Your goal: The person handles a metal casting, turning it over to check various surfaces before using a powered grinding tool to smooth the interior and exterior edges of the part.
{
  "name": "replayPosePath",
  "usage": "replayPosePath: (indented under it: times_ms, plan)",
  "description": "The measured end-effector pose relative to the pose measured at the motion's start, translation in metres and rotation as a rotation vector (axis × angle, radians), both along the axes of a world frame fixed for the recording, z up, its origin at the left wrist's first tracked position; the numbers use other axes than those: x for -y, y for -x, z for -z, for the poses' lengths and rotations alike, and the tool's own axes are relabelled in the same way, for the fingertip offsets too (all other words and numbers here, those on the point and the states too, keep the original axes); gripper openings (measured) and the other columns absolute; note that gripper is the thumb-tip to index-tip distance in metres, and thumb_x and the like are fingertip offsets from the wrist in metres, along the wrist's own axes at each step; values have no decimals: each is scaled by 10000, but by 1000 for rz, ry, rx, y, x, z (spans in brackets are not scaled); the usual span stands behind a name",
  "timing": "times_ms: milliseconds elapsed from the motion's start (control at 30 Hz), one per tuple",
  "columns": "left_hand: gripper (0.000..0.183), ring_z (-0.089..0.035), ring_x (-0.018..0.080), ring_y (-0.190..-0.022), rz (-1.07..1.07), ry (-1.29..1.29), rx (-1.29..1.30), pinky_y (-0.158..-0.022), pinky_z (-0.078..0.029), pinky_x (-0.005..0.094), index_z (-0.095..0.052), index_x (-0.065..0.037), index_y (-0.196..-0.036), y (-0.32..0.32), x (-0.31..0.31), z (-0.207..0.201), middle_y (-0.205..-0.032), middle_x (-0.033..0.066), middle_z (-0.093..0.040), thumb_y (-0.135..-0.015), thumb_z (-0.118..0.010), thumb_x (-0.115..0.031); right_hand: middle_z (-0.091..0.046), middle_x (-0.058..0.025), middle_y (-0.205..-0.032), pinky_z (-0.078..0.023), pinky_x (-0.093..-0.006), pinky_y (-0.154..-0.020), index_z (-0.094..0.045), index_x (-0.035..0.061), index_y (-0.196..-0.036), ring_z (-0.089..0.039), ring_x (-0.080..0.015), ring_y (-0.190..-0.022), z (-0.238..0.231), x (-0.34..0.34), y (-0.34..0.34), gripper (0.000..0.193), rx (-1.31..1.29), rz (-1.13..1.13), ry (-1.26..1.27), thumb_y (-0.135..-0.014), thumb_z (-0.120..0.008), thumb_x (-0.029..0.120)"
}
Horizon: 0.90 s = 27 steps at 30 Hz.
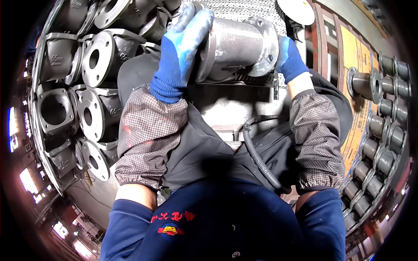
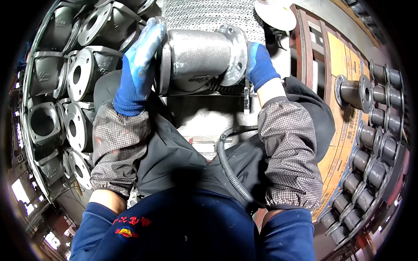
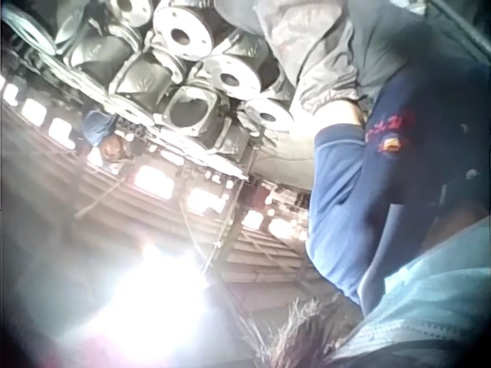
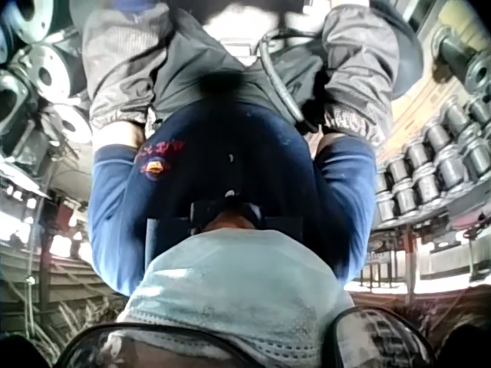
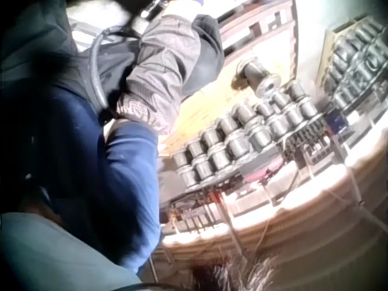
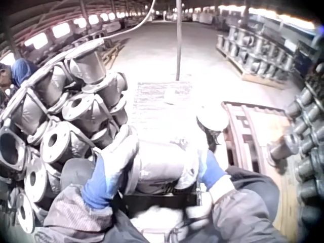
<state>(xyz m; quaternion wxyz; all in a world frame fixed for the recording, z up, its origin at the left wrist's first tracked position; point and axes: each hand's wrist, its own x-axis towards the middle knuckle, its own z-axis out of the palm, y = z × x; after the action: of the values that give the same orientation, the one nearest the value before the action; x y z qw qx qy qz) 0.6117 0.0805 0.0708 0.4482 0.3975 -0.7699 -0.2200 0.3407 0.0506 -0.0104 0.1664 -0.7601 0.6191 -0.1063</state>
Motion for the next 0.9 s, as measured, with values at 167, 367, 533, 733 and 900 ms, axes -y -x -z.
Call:
replayPosePath:
  times_ms: [167,367,533,733,900]
  plan:
    - [663,-277,309,-1351,-47,-105,-24,-1088,-257,341,-281,44,-1380,3,-3,23,-1442,246,-274,-872,-597,-243,-671,-145,-921,-515,-292,-720,-616,22,-1072,-651,-222,-809,18,-5,-4,323,471,171,-121,-768,-634,129]
    - [567,-363,260,-1305,-128,-393,-424,-1052,-309,334,-372,-7,-1375,-7,-10,26,-1471,206,-281,-910,-549,-279,-637,-93,-907,-472,-305,-745,-617,25,-1004,-594,-187,-824,12,-27,-52,283,1768,736,-347,-904,-458,236]
    - [338,-551,158,-1020,-168,-336,-387,-887,-443,311,-613,-10,-1081,-24,9,36,-1353,149,-472,-973,-432,-274,-635,-96,-853,-496,-315,-668,-638,4,-987,-599,-200,-737,31,-12,-46,281,1106,469,-62,-884,-466,201]
    - [371,-542,181,-1098,-267,-703,-693,-942,-459,328,-520,-41,-1234,-52,22,27,-1226,67,-548,-963,-434,-279,-630,-136,-970,-527,-359,-726,-556,-7,-1150,-613,-219,-815,-45,-10,-65,346,1557,784,-475,-915,-367,162]
    - [370,-536,199,-1111,-444,-840,-817,-961,-446,322,-512,-35,-1242,-34,20,14,-1253,75,-531,-980,-381,-261,-622,-128,-1020,-503,-366,-782,-548,17,-1188,-582,-208,-901,-50,-1,-68,366,1424,825,-505,-930,-382,215]
